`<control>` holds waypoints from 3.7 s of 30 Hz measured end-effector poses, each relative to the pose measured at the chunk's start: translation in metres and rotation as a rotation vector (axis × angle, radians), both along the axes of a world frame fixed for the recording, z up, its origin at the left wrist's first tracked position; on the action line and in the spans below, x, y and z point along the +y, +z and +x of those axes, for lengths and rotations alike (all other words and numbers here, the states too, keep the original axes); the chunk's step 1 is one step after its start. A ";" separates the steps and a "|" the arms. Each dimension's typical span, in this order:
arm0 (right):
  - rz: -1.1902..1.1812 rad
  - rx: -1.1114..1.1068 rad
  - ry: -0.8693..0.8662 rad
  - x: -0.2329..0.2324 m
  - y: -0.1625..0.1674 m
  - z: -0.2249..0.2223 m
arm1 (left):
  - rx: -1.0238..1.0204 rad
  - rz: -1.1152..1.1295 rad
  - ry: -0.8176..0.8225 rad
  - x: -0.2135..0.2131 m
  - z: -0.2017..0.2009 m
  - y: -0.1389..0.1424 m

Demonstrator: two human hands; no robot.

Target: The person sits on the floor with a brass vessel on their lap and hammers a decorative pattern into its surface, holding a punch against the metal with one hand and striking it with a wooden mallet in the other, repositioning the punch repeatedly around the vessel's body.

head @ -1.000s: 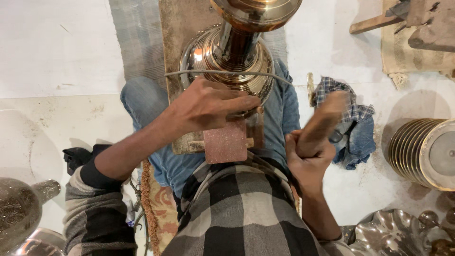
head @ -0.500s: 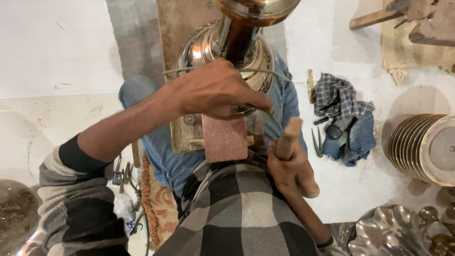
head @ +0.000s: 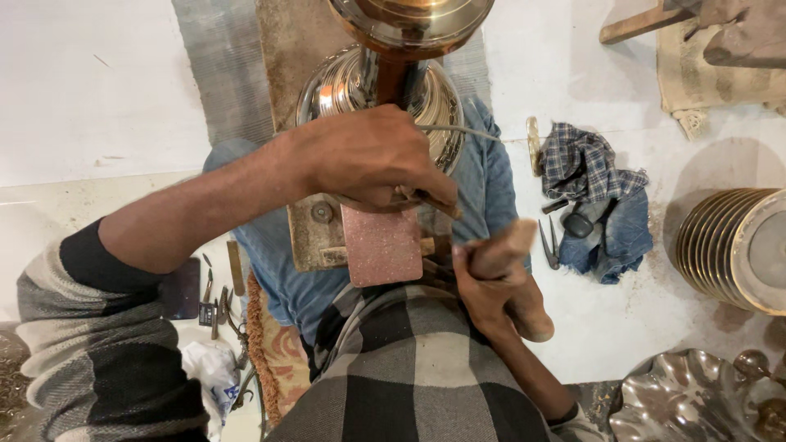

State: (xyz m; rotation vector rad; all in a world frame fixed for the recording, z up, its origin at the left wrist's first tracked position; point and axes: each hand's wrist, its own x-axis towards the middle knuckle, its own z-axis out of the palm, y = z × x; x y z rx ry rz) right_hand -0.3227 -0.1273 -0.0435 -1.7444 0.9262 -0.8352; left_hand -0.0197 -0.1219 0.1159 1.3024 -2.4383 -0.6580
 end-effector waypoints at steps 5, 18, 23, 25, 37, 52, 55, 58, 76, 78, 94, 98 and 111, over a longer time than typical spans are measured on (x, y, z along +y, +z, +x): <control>0.066 0.127 -0.044 -0.006 -0.026 -0.003 | 0.050 -0.043 -0.012 0.000 0.000 0.000; -0.284 0.110 0.035 -0.028 0.008 0.018 | -0.098 0.072 0.042 0.003 -0.002 -0.011; -0.275 0.368 0.109 -0.026 -0.005 0.008 | -0.048 0.008 0.076 0.010 0.000 -0.015; -0.123 0.132 -0.019 -0.030 0.002 0.003 | -0.021 0.006 0.117 0.013 0.000 -0.019; -0.043 -0.006 0.380 -0.113 0.093 0.012 | 0.195 -0.359 0.587 0.066 -0.005 -0.054; -0.711 1.103 0.665 -0.136 0.239 0.097 | 0.438 -0.660 1.243 0.078 -0.070 -0.117; -0.591 0.741 0.639 -0.132 0.235 0.092 | 0.508 -0.687 1.162 0.076 -0.066 -0.117; -0.439 0.518 0.609 -0.129 0.216 0.087 | 0.363 -0.688 1.087 0.076 -0.057 -0.113; -0.282 0.259 0.280 -0.069 0.080 -0.002 | 0.089 -0.276 0.349 0.047 -0.002 -0.048; -0.368 0.283 0.235 -0.061 0.071 -0.011 | 0.083 -0.130 0.283 0.044 0.001 -0.045; 0.074 0.389 0.084 -0.018 0.051 0.002 | 0.206 -0.245 0.309 0.032 0.006 -0.039; 0.218 0.450 0.071 -0.022 0.057 0.008 | 0.146 -0.200 0.248 0.027 0.005 -0.034; -0.219 0.199 0.047 -0.038 0.032 -0.001 | 0.086 -0.154 0.147 0.019 0.006 -0.026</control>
